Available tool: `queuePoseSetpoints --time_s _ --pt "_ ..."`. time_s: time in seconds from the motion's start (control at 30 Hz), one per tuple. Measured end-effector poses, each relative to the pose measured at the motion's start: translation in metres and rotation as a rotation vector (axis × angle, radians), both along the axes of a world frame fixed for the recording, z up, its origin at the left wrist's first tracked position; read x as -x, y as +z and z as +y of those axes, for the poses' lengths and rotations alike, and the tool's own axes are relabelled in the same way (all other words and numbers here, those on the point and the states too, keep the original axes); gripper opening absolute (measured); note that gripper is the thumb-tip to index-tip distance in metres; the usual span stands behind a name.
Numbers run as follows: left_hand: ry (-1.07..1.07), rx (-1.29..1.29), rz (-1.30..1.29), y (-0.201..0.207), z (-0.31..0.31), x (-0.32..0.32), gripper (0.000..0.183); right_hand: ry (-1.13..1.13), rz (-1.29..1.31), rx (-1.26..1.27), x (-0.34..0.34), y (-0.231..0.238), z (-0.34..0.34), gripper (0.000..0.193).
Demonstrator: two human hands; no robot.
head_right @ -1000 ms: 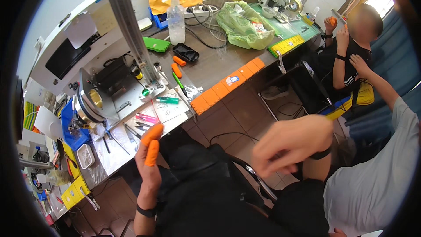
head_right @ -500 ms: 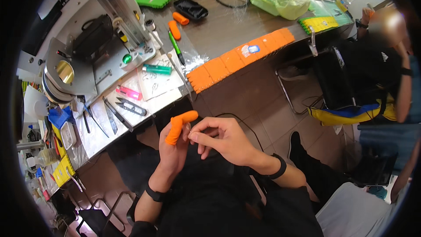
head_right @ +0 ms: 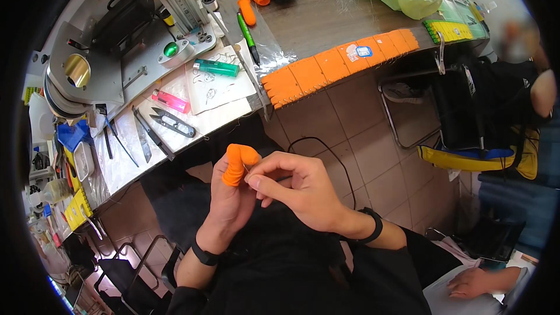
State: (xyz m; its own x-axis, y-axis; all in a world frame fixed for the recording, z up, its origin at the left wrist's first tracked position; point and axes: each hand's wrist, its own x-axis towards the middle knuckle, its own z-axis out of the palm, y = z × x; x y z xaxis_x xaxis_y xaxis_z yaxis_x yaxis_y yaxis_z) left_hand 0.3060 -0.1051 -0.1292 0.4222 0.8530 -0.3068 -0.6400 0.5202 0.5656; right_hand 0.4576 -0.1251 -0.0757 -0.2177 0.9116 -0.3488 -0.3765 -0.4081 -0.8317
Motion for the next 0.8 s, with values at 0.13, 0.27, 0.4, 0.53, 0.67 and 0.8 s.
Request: queuePoseSetpoints --time_s 0.13,0.27,0.4,0.53,0.67,0.8 --pt "0.018 -0.023 0.020 0.007 0.003 -0.003 0.015 0.004 -0.093 -0.017 -0.002 0.004 0.002 0.015" --pt "0.054 0.042 -0.006 0.015 0.006 -0.010 0.015 0.001 -0.244 -0.101 -0.005 0.005 0.002 0.016" --pt "0.064 0.086 -0.088 0.009 0.003 -0.014 0.017 -0.105 -0.290 -0.154 -0.006 0.008 0.001 0.018" --pt "0.048 0.149 0.062 0.017 0.001 -0.023 0.020 -0.108 -0.267 -0.100 -0.009 0.005 0.001 0.018" --pt "0.023 0.088 0.025 0.018 -0.001 -0.025 0.019 -0.123 -0.236 -0.070 -0.012 0.005 -0.002 0.018" --pt "0.040 0.038 -0.006 0.016 -0.004 -0.026 0.018 -0.121 -0.222 -0.066 -0.014 0.006 -0.003 0.018"
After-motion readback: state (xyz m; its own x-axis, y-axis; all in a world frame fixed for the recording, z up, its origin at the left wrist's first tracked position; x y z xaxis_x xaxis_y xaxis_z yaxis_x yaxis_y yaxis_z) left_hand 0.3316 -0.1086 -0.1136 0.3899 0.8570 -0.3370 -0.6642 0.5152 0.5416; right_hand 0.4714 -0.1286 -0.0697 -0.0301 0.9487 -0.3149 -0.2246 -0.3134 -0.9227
